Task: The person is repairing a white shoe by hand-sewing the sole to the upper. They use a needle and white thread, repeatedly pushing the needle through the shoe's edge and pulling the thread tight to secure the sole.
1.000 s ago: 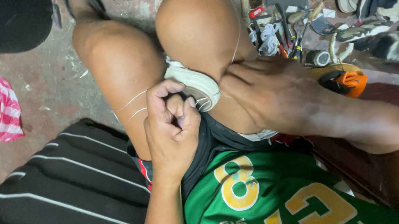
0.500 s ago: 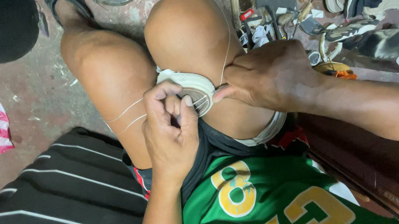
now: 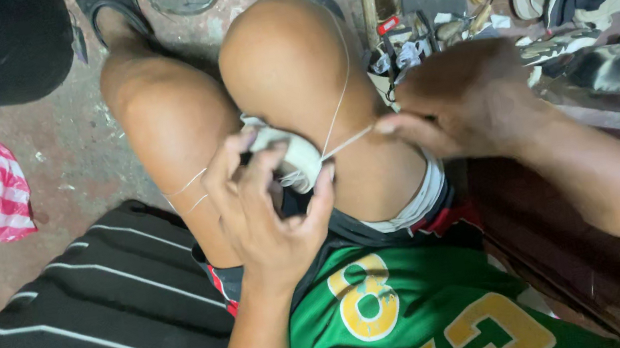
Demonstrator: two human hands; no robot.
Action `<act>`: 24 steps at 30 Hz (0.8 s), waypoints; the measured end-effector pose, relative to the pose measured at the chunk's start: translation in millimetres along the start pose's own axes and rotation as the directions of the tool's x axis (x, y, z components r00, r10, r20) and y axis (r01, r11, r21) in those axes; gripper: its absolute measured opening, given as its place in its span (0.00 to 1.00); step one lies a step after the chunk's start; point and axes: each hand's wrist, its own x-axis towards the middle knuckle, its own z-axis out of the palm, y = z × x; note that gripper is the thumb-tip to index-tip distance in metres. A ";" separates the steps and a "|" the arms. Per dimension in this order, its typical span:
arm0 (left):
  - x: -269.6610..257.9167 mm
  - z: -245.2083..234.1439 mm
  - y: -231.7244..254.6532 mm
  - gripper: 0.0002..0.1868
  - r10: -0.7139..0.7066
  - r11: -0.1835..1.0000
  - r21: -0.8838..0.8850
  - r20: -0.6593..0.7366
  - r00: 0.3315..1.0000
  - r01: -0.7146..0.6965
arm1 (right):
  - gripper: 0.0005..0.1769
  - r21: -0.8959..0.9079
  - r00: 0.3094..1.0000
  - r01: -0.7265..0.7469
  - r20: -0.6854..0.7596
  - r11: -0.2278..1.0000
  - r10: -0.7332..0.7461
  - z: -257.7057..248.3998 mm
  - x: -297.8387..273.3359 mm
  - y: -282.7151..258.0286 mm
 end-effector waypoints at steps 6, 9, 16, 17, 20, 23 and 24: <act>1.4 -8.0 19.5 0.23 0.191 0.943 0.256 0.100 0.976 -0.211 | 0.28 0.051 0.997 0.009 -0.076 0.999 -0.005 -3.8 -13.8 -13.2; 11.0 -5.3 24.9 0.18 0.234 0.916 0.304 0.128 0.964 -0.262 | 0.26 0.050 0.997 -0.018 -0.080 0.999 0.022 -5.6 -10.0 -18.7; 16.9 -10.2 26.4 0.12 0.160 0.961 0.193 0.190 0.969 -0.196 | 0.25 0.098 0.988 0.040 -0.151 0.994 -0.025 -4.5 -5.5 -14.3; 16.4 -11.2 25.9 0.12 0.148 0.966 0.184 0.195 0.970 -0.184 | 0.25 0.091 0.988 0.036 -0.153 0.995 -0.022 -5.3 -3.5 -15.1; 14.5 -13.2 22.6 0.11 0.131 0.976 0.144 0.203 0.970 -0.162 | 0.25 0.088 0.989 0.055 -0.139 0.995 -0.043 -7.1 5.9 -19.8; 10.9 -16.0 16.7 0.10 0.128 0.985 0.088 0.191 0.973 -0.147 | 0.24 0.234 0.974 0.197 -0.159 0.952 -0.163 -1.6 17.0 -29.4; 9.9 -16.4 14.4 0.09 0.112 0.989 0.081 0.170 0.979 -0.128 | 0.25 0.338 0.946 0.298 -0.228 0.893 -0.230 1.4 20.7 -33.1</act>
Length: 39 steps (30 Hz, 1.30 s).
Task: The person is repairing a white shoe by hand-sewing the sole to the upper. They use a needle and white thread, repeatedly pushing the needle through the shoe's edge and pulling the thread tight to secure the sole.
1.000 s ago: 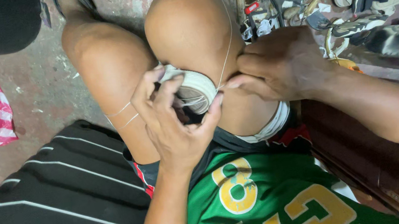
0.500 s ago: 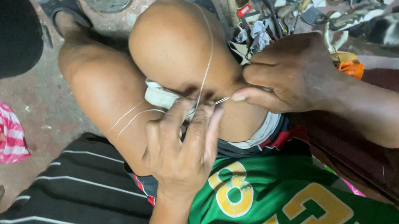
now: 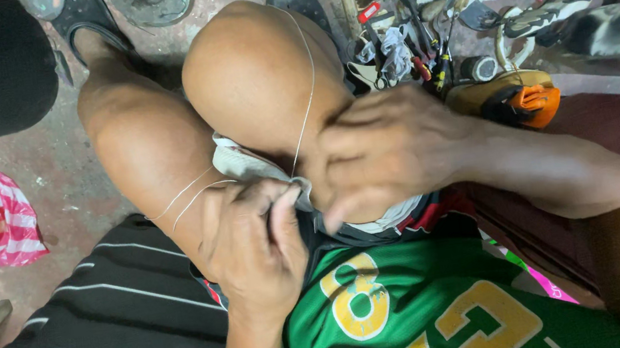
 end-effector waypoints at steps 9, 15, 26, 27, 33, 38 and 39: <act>-9.2 -22.4 -1.5 0.18 -0.488 0.442 -0.763 0.236 0.840 0.471 | 0.09 0.379 0.892 -0.449 0.252 0.809 0.376 7.5 -9.1 -8.4; -3.3 -17.7 2.7 0.30 -0.171 0.958 -0.190 0.229 0.958 0.216 | 0.06 0.522 0.892 -0.450 0.224 0.724 0.393 -10.9 -13.5 -21.0; -18.1 7.0 -0.5 0.51 -0.397 0.852 -0.309 0.144 0.906 0.422 | 0.11 0.179 0.978 -0.188 -0.052 0.966 0.200 36.1 -19.5 2.7; -18.8 2.5 -1.5 0.52 -0.432 0.849 -0.246 0.191 0.882 0.469 | 0.06 0.127 0.889 -0.457 0.102 0.881 0.446 27.3 -29.9 16.5; -11.3 -2.9 4.6 0.53 -0.329 0.916 -0.177 0.185 0.926 0.360 | 0.14 -0.650 0.714 -0.629 -0.269 0.425 0.646 -65.7 -80.8 125.8; -5.9 -3.4 11.2 0.53 -0.269 0.914 -0.275 0.142 0.953 0.299 | 0.17 -0.469 0.732 -0.614 -0.040 0.634 0.680 -43.7 -90.4 72.0; -5.5 -4.6 12.9 0.53 -0.278 0.909 -0.281 0.140 0.950 0.307 | 0.20 -0.513 0.826 -0.406 0.148 0.756 0.544 -32.6 -83.2 55.4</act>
